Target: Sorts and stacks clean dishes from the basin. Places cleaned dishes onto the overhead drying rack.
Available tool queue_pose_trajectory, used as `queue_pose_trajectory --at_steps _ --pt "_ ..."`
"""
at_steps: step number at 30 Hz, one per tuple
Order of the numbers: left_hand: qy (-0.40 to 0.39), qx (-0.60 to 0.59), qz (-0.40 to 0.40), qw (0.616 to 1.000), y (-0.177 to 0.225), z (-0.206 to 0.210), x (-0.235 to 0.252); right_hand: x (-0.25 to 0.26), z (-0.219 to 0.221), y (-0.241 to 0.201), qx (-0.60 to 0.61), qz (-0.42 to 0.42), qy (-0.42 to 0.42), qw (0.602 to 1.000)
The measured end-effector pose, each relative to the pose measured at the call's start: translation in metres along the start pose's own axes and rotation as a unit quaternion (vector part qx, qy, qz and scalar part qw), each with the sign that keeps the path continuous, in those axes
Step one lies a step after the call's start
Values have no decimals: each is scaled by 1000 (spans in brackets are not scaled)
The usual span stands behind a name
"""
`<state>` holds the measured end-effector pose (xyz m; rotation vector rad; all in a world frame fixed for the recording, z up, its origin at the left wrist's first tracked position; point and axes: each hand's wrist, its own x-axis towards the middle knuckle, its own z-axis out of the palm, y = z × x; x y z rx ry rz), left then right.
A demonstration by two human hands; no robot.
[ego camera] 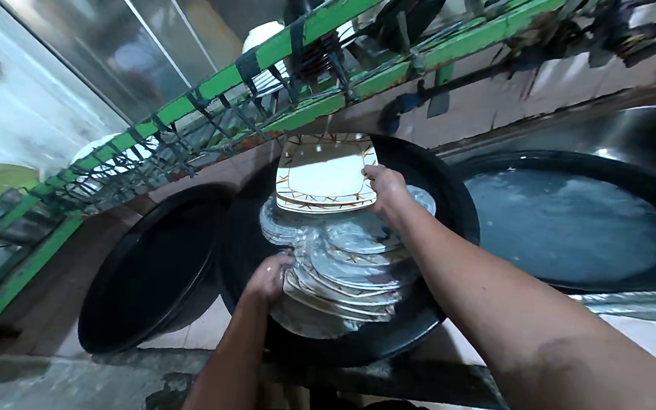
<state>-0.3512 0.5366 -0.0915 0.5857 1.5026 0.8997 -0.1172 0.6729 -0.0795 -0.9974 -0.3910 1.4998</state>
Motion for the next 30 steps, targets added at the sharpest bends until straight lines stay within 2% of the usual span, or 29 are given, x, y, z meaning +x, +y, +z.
queue_pose_trajectory --at_steps 6,10,17,19,22,24,30 --pt "-38 0 28 999 -9 1 -13 -5 0 -3 15 1 -4 1000" --pt "-77 45 52 995 -12 -2 -22 -3 -2 -6 18 0 -4 1000" --pt "-77 63 67 993 -6 1 -45 -3 -2 -5 32 -1 -7 999" --pt "-54 78 75 993 0 -5 -50 -2 -2 -4 22 3 -10 1000" --pt "16 131 49 990 18 -11 -60 -6 -1 -4 11 4 -9 1000" --pt "37 155 31 987 27 -18 -62 -7 -1 -5 9 8 -12 1000" --pt "16 207 -28 978 24 -23 -44 -2 -1 0 12 2 -13 1000"
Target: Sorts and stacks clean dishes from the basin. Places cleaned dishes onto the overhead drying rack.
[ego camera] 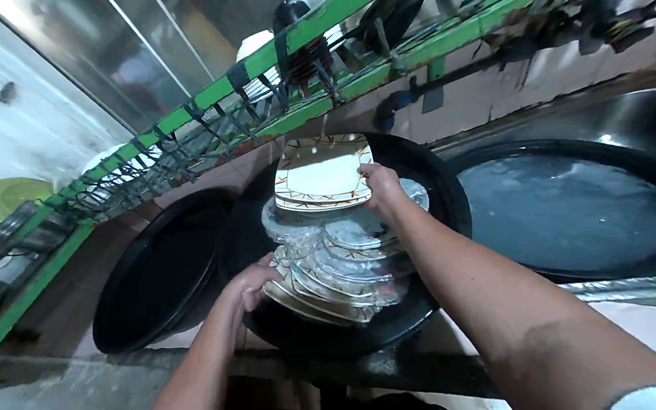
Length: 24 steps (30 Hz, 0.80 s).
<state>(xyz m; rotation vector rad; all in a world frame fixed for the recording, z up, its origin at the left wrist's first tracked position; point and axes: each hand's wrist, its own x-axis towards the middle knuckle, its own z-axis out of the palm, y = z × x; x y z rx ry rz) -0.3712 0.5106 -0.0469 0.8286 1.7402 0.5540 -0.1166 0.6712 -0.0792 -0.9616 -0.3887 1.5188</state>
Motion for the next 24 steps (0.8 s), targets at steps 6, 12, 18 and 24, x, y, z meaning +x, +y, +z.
queue_pose_trajectory --at_steps 6,12,18,24 --pt "12 51 8 999 -14 13 9 1 0 -1 -4 -7 -11 1000" --pt "-7 6 31 999 -23 21 7 1 0 -1 0 0 -14 1000" --pt "44 11 29 999 -31 21 20 -1 1 -1 -6 2 1 1000" --pt "111 72 -2 991 3 1 -1 -1 -2 -2 3 -2 1 1000"
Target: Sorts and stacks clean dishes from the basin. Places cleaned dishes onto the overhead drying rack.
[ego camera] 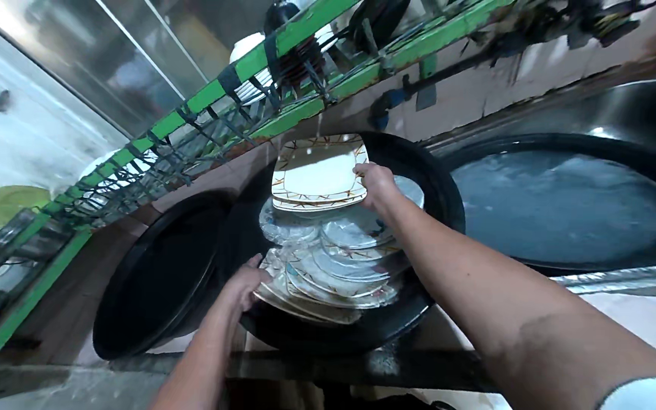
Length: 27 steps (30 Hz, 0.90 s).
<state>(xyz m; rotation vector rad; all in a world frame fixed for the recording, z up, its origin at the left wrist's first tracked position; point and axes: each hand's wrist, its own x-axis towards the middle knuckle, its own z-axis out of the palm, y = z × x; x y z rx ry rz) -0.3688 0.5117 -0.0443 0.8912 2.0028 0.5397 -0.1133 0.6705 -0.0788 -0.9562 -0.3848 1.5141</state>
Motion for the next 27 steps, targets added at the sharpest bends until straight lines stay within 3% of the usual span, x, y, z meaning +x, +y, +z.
queue_pose_trajectory --at_steps 3,9,14,20,24,27 --pt "48 46 21 998 21 -35 -17 -2 1 1 6 9 -7 1000" --pt "197 108 144 964 44 -97 -55 -11 7 -1 -7 41 -35 999" --pt "277 -56 207 937 42 -114 -55 -21 14 3 -5 74 -73 995" --pt "236 -261 272 896 57 -48 -23 -21 14 11 -69 116 -105 985" --pt "152 -366 282 874 67 4 2 -17 14 16 -74 141 -119 980" --pt "61 -435 265 858 69 25 12 -9 8 12 -46 111 -144 982"
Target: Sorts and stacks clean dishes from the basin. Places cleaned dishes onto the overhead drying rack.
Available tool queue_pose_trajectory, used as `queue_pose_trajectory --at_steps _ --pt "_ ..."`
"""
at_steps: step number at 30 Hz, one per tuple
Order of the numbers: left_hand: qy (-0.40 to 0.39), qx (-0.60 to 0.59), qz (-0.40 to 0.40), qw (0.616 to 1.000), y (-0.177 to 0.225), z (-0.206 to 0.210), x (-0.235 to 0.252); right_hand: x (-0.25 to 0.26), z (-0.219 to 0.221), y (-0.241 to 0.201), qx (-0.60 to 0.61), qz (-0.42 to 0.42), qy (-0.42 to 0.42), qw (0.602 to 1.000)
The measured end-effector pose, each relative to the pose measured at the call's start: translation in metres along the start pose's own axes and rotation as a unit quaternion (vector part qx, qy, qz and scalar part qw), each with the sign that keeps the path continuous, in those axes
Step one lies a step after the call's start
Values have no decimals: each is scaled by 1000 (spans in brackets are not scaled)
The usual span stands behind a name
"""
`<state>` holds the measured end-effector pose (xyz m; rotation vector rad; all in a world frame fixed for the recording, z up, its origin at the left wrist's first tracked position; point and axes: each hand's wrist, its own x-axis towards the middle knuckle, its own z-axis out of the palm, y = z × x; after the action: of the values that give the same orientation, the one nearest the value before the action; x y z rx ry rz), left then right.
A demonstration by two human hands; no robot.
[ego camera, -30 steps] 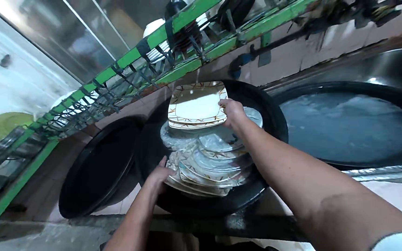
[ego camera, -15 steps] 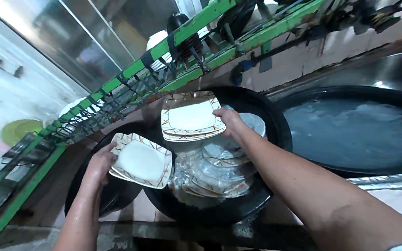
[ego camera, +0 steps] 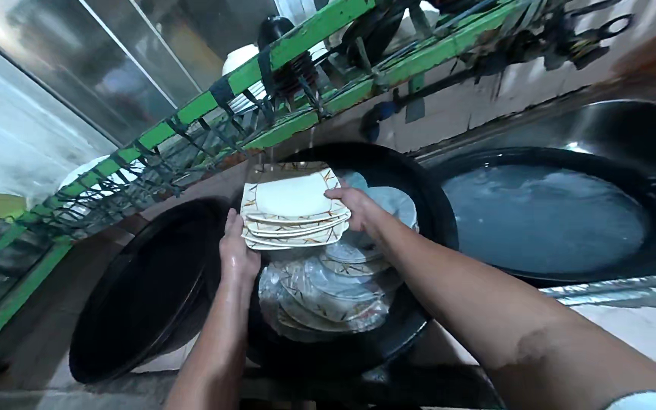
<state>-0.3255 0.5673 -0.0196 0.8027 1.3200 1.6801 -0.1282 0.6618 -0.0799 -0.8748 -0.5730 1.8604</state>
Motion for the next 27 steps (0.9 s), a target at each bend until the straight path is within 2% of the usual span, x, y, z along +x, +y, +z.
queue_pose_trajectory --at_steps 2,4,6,8,10,14,18,21,27 --pt "-18 19 -56 998 0 -4 -1 1 -3 -2 23 -30 32 999" --pt "-44 149 -113 981 4 -21 0 -1 -2 -4 33 -52 67 996" --pt "-37 301 -185 935 1 -41 -1 0 -3 -7 36 -61 100 992" --pt "-33 402 -240 883 -16 -58 -5 2 -3 -8 52 -64 125 989" --pt "-55 458 -273 844 -32 -66 -13 1 -2 -10 80 -68 144 984" --pt "-93 472 -324 814 -55 -64 -22 -5 -4 -15 136 -80 146 977" --pt "-88 352 -345 865 -58 -58 -30 -10 -5 -19 196 -76 152 966" --pt "-83 257 -360 893 -61 -55 -34 -2 -11 -15 197 -88 150 965" --pt "-39 185 -279 941 -43 -62 -41 -3 -9 -15 186 -67 168 966"
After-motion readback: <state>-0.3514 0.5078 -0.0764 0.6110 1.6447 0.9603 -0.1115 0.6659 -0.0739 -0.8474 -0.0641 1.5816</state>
